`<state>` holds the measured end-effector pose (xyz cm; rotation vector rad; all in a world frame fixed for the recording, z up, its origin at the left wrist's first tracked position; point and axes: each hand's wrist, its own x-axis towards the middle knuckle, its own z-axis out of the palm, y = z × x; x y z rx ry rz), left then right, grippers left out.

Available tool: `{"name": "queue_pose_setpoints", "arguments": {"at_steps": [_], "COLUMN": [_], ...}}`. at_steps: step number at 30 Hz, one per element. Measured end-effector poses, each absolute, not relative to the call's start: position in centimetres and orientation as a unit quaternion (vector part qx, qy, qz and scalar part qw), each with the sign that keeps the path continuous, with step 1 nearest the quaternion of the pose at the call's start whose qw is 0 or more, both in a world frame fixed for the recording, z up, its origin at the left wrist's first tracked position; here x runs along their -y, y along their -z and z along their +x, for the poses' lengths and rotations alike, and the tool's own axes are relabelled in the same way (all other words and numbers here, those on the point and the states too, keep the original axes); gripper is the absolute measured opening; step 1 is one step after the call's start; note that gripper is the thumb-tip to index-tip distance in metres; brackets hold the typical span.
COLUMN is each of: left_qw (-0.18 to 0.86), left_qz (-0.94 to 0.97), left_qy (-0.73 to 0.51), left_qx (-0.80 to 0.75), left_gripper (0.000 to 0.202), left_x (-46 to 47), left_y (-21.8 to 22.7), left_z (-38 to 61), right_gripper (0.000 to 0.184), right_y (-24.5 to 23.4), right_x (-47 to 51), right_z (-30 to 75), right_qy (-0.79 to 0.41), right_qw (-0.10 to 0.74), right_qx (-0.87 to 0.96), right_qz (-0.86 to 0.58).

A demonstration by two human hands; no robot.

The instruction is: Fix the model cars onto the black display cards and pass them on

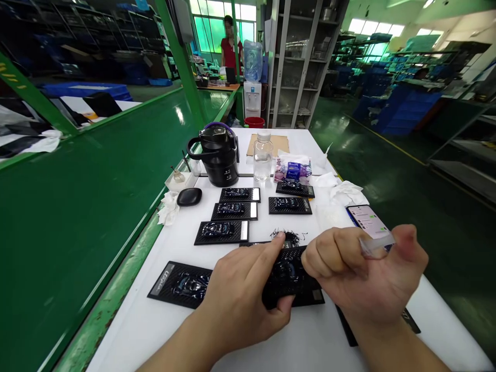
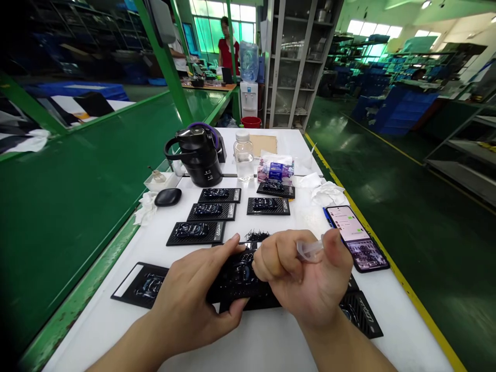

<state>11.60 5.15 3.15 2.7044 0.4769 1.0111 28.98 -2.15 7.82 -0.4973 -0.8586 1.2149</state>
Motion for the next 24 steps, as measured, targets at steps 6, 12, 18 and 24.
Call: {"name": "queue_pose_setpoints", "arguments": {"at_steps": [6, 12, 18, 24], "left_qw": [0.119, 0.116, 0.110, 0.090], "left_qz": [0.915, 0.918, 0.917, 0.930], "left_qy": [-0.341, -0.334, -0.336, -0.315], "left_qx": [-0.178, -0.180, -0.186, -0.166], "left_gripper": [0.080, 0.080, 0.077, 0.072], "left_x": [-5.2, -5.1, -5.1, -5.2], "left_y": [-3.0, -3.0, -2.9, -3.0], "left_z": [11.6, 11.6, 11.5, 11.7], "right_gripper": [0.068, 0.068, 0.069, 0.066], "right_y": [-7.8, -7.4, -7.5, -6.8], "right_x": [1.9, 1.8, 1.6, 1.5], "right_z": [29.0, 29.1, 29.3, 28.4], "right_qy": [-0.544, -0.546, -0.543, -0.499], "right_qw": [0.709, 0.711, 0.713, 0.688], "right_qx": [0.391, 0.389, 0.387, 0.441], "right_qz": [-0.218, -0.210, -0.217, -0.287]}}
